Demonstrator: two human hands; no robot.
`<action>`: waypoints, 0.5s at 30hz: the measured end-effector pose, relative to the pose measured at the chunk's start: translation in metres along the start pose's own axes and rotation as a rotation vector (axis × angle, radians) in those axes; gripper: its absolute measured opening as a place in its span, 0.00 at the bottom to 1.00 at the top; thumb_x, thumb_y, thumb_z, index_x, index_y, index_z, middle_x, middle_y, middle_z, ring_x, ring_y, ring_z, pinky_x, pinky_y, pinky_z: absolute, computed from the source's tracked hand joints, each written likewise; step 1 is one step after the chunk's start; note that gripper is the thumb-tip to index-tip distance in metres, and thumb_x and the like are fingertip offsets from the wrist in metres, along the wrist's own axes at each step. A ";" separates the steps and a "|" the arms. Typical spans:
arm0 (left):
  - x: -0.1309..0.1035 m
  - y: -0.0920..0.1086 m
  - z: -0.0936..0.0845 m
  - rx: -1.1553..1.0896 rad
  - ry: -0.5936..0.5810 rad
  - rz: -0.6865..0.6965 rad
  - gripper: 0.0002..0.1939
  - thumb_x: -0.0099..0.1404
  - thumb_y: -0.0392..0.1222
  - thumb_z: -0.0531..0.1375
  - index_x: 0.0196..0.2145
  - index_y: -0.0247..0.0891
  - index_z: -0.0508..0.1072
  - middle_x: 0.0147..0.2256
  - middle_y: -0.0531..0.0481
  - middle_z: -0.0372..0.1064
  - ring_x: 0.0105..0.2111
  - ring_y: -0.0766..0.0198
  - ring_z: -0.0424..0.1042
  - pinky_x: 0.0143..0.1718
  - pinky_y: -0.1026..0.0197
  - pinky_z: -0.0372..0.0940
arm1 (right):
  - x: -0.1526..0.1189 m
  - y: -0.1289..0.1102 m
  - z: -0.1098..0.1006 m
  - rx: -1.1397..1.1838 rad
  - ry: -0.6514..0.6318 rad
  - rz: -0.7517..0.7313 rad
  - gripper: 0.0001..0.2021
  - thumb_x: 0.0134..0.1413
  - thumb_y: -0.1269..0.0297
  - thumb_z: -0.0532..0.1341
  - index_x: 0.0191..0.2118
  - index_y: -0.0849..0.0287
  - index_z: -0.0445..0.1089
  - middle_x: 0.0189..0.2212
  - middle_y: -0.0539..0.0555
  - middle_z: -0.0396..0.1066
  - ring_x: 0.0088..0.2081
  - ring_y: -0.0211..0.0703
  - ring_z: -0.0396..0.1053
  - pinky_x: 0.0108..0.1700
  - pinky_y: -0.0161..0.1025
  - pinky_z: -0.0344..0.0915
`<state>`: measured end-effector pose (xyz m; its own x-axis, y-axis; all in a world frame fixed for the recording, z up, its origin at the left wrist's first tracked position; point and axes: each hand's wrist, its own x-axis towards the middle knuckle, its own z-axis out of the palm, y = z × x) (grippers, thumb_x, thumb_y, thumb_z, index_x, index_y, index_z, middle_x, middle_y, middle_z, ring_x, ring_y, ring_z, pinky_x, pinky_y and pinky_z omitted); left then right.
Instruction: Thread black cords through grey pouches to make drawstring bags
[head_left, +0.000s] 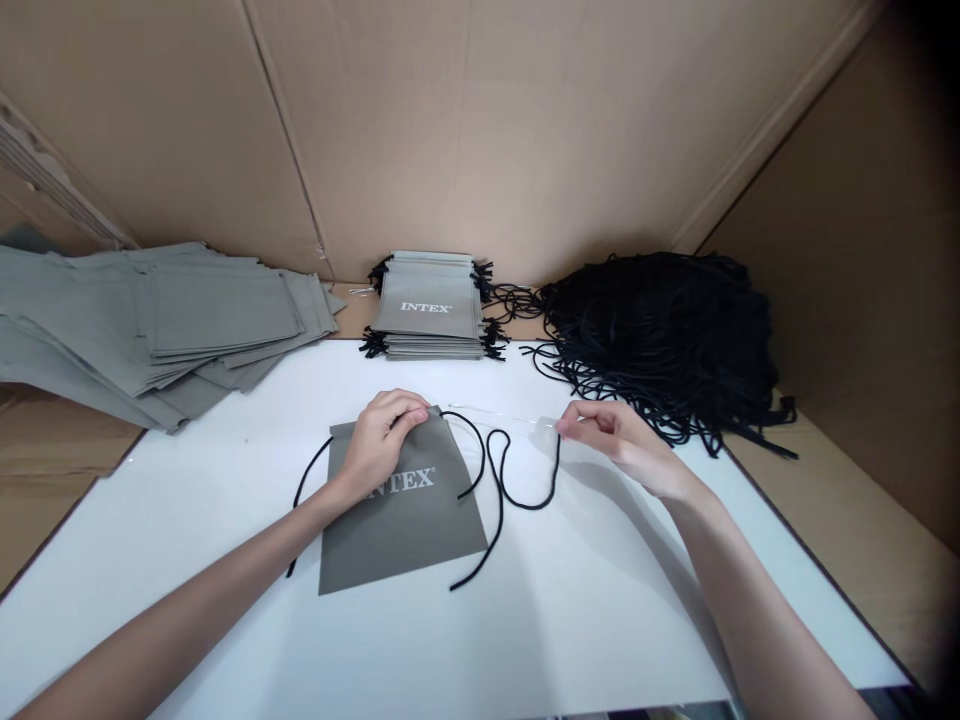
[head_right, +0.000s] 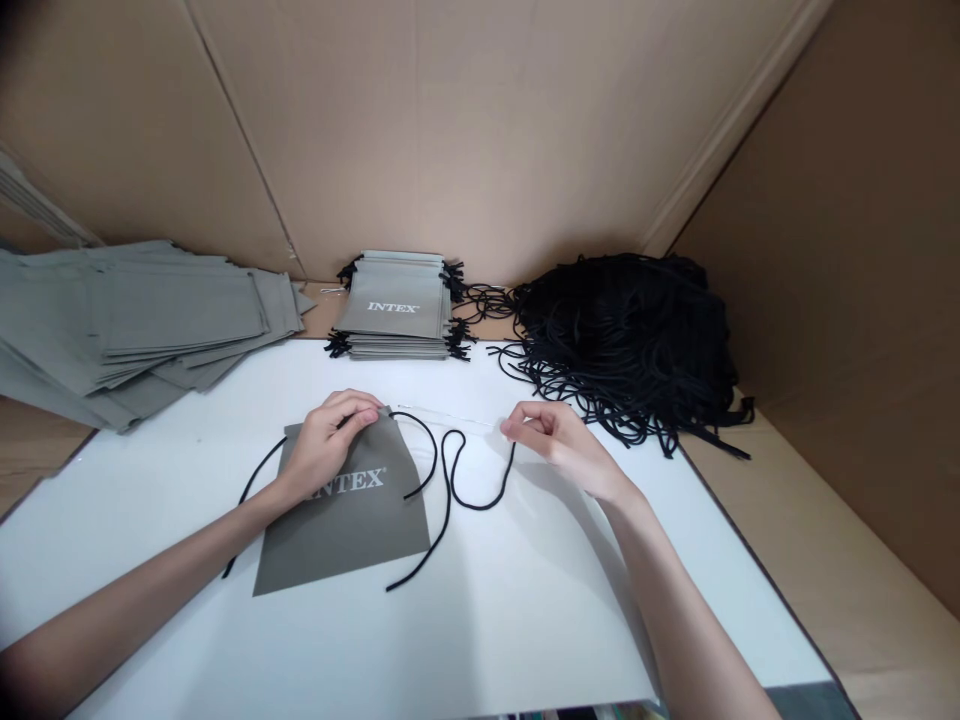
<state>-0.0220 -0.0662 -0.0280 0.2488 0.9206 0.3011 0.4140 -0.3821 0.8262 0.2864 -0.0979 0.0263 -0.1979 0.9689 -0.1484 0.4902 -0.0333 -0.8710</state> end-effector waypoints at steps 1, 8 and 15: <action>0.000 0.000 0.000 -0.010 -0.004 -0.005 0.11 0.71 0.44 0.56 0.35 0.40 0.76 0.41 0.48 0.75 0.47 0.55 0.70 0.53 0.51 0.63 | -0.001 -0.001 0.001 -0.012 0.010 -0.014 0.18 0.56 0.50 0.61 0.24 0.58 0.65 0.18 0.44 0.45 0.22 0.34 0.42 0.24 0.38 0.39; 0.001 -0.001 -0.001 -0.069 -0.028 -0.027 0.13 0.71 0.45 0.53 0.36 0.39 0.75 0.42 0.46 0.75 0.48 0.55 0.69 0.55 0.50 0.61 | -0.004 -0.001 0.007 -0.140 0.096 -0.144 0.19 0.57 0.49 0.62 0.24 0.59 0.69 0.17 0.45 0.49 0.21 0.34 0.44 0.23 0.37 0.41; 0.003 -0.002 -0.002 -0.124 -0.090 -0.025 0.15 0.72 0.47 0.52 0.37 0.39 0.75 0.43 0.45 0.74 0.52 0.54 0.68 0.59 0.49 0.59 | -0.007 0.002 0.007 -0.250 0.173 -0.258 0.16 0.59 0.54 0.62 0.25 0.59 0.71 0.18 0.47 0.58 0.21 0.35 0.48 0.23 0.38 0.46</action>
<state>-0.0233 -0.0628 -0.0277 0.3194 0.9165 0.2408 0.3107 -0.3413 0.8871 0.2829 -0.1067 0.0225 -0.2060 0.9653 0.1604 0.6387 0.2568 -0.7253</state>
